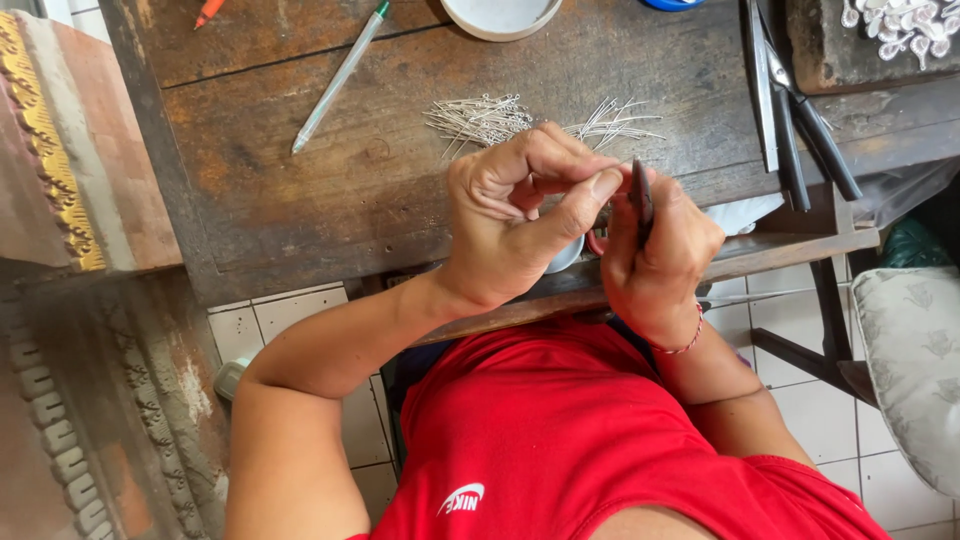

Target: The person repeatedly picks up thin metal pins from a wooden workbench and uses pliers to bend one end into a small loop. Finished pieces are placed into a growing pile on the table. The process continues with multiple pins handled one at a time.

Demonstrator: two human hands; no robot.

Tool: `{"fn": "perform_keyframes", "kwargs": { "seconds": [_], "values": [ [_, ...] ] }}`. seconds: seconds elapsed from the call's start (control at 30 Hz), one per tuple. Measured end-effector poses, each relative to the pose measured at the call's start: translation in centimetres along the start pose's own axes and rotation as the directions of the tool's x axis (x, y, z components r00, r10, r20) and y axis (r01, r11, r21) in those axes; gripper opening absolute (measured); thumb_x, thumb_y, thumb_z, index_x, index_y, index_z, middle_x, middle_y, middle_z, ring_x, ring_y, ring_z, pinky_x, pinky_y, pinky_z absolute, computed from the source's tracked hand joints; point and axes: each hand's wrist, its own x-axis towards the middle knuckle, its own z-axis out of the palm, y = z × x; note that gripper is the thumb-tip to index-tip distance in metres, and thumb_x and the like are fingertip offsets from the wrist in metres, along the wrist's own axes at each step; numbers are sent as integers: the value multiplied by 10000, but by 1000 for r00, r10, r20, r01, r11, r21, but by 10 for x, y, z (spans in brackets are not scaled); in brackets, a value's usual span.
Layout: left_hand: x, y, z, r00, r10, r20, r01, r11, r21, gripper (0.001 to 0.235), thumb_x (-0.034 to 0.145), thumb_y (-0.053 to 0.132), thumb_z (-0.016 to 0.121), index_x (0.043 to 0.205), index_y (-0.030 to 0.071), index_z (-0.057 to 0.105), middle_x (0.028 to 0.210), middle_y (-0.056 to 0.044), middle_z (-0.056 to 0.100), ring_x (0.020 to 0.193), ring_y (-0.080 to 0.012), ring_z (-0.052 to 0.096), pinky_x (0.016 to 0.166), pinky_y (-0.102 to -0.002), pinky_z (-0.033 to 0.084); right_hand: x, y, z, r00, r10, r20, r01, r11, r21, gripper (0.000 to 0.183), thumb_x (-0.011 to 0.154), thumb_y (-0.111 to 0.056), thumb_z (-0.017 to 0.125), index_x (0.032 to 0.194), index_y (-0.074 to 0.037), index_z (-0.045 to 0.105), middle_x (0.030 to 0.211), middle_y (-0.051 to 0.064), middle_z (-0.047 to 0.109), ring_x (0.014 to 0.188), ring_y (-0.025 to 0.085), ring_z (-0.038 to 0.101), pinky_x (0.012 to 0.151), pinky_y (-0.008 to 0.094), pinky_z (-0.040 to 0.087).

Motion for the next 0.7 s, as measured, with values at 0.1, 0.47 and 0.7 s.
{"fn": "perform_keyframes", "kwargs": {
  "seconds": [0.1,0.47,0.7],
  "values": [
    [7,4,-6,1000,3,23,-4,998,67,58,993,22,676,1011,76,664,963,-82,691,899,-124,696,817,-215,601,11,-4,-12,994,-4,112,-1,999,44,131,1111,0,548,1201,72,611,864,135,648,668,321,580,631,422,425],
    [15,18,-15,977,-11,214,-14,994,113,111,984,-15,659,1013,87,629,968,-110,683,919,-181,707,796,-262,639,43,-2,-54,771,30,636,-492,662,566,310,1042,-249,506,1009,1,685,576,58,641,494,96,591,476,220,501],
    [14,16,-11,983,41,179,-69,985,157,100,945,-16,702,947,61,640,912,-108,711,834,-172,675,695,-237,585,33,8,-46,832,-36,554,-376,698,609,287,1046,-222,517,986,18,663,618,23,557,464,102,512,486,238,434]
  ]
}}
